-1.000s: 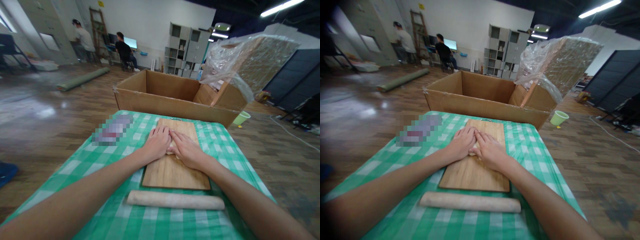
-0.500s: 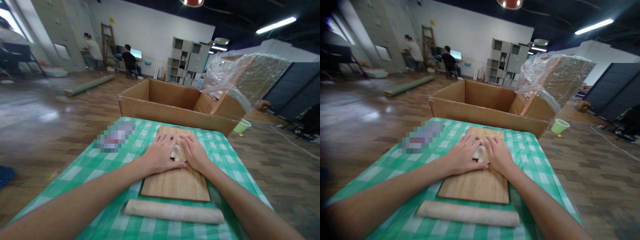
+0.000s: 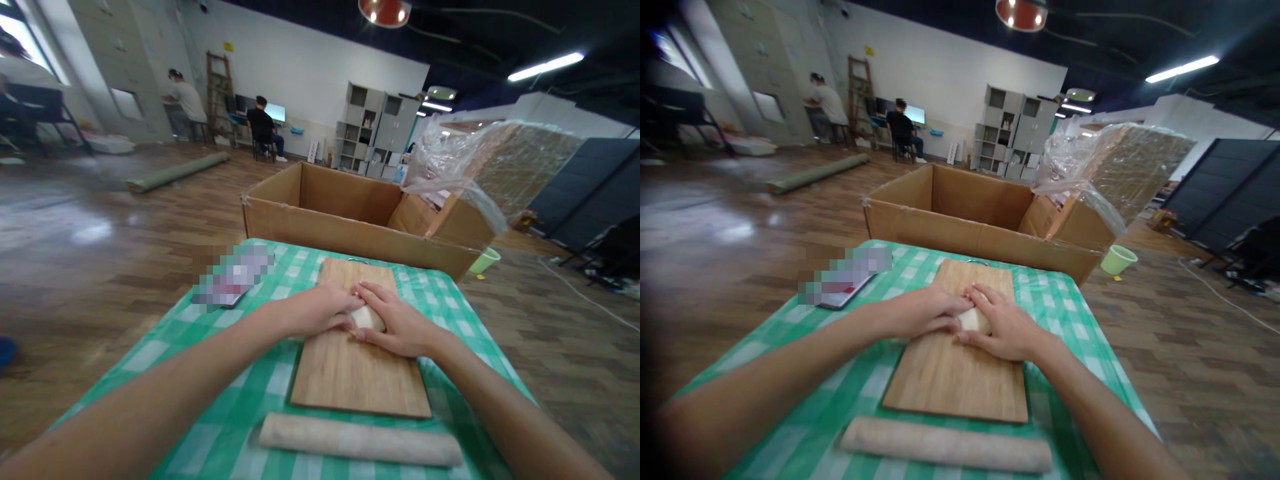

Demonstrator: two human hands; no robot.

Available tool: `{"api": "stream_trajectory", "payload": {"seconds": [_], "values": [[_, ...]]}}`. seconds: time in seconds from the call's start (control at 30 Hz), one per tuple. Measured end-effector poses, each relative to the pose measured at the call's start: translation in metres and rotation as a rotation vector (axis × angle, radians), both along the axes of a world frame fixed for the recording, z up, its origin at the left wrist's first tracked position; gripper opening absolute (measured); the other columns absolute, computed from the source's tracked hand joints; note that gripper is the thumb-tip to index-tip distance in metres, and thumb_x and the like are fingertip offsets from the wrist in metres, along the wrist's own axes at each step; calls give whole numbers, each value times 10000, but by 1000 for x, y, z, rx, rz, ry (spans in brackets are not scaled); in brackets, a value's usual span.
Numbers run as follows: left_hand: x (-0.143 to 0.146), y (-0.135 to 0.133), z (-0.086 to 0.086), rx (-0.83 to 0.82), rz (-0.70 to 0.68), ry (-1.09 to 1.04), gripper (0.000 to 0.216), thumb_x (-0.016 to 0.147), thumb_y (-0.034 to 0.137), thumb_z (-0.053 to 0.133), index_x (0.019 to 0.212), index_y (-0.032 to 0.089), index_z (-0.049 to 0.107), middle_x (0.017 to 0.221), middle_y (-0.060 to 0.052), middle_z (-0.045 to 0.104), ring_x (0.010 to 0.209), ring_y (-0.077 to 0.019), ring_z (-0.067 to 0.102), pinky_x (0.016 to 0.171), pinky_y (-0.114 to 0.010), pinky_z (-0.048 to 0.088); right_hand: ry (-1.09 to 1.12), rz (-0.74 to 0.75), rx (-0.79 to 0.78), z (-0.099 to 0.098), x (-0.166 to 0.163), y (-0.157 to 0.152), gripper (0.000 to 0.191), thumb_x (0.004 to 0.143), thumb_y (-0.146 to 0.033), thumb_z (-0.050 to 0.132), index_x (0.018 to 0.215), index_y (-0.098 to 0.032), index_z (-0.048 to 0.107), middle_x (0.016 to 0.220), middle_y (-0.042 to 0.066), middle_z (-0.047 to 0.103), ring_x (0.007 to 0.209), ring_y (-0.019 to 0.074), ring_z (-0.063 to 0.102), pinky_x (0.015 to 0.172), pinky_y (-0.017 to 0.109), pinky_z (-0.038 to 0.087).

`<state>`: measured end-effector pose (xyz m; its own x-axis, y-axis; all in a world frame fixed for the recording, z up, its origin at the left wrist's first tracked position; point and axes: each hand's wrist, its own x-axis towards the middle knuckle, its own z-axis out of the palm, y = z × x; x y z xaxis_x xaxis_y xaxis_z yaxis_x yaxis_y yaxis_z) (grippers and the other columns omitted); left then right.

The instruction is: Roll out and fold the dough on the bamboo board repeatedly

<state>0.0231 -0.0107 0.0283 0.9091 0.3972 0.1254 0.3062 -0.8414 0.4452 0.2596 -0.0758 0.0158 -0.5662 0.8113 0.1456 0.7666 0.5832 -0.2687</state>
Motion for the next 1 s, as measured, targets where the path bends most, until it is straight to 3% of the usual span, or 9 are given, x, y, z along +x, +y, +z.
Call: {"api": "stream_trajectory", "payload": {"seconds": [0.1,0.2,0.37,0.47,0.6,0.77,0.9,1.0], "values": [[0,1,-5,-39,-25,-90,274,960,182,528,1142,252,721,1226,-73,750,1092,-260,715,951,-353,522,-64,-121,59,-9,-7,-4,749,1034,-616,417,1641,-199,282,1670,157,328,1534,383,290,1220,629,274],[4,-3,-13,-69,-36,-171,385,975,152,456,1256,282,685,1416,-52,660,1330,-239,599,1141,-389,424,-42,-129,51,-17,-11,-7,705,1078,-547,322,1660,-168,200,1706,151,228,1585,343,151,1252,606,229],[3,-11,-30,-11,31,-177,488,989,159,407,1441,265,558,1566,-61,522,1496,-203,419,1245,-423,308,25,-109,34,-15,-14,-9,660,1087,-494,323,1633,-129,267,1653,191,350,1541,300,312,1246,532,310],[1,-20,-35,55,146,-151,474,1001,167,365,1443,201,535,1562,-103,521,1463,-206,466,1226,-430,348,-10,-170,76,-12,-22,-13,617,1091,-477,308,1588,-116,367,1610,197,423,1504,300,385,1229,515,348],[-1,-36,-32,104,262,-176,352,1031,213,359,1184,199,675,1273,-96,725,1198,-236,671,1042,-382,512,-69,-277,135,-17,-30,-22,614,1098,-453,277,1561,-73,409,1582,219,455,1512,320,364,1219,511,359],[-3,-37,-27,121,228,-124,289,1021,232,409,1009,222,698,1073,-65,759,984,-229,710,889,-326,535,-32,-222,46,-25,-22,-25,703,1091,-524,240,1618,-61,298,1692,178,253,1591,323,119,1285,527,209],[3,-34,-15,154,264,-17,227,977,240,489,916,208,705,992,-73,763,896,-231,701,860,-338,530,1,-155,-22,-20,-17,-18,698,1078,-533,299,1611,-83,324,1685,181,269,1592,304,130,1295,528,151],[-2,-47,-1,89,292,-6,249,993,293,490,951,205,719,993,-71,770,883,-223,705,868,-339,532,127,-195,-102,-6,-11,-30,721,1064,-564,331,1609,-92,314,1679,195,284,1579,300,197,1283,519,195]]}}
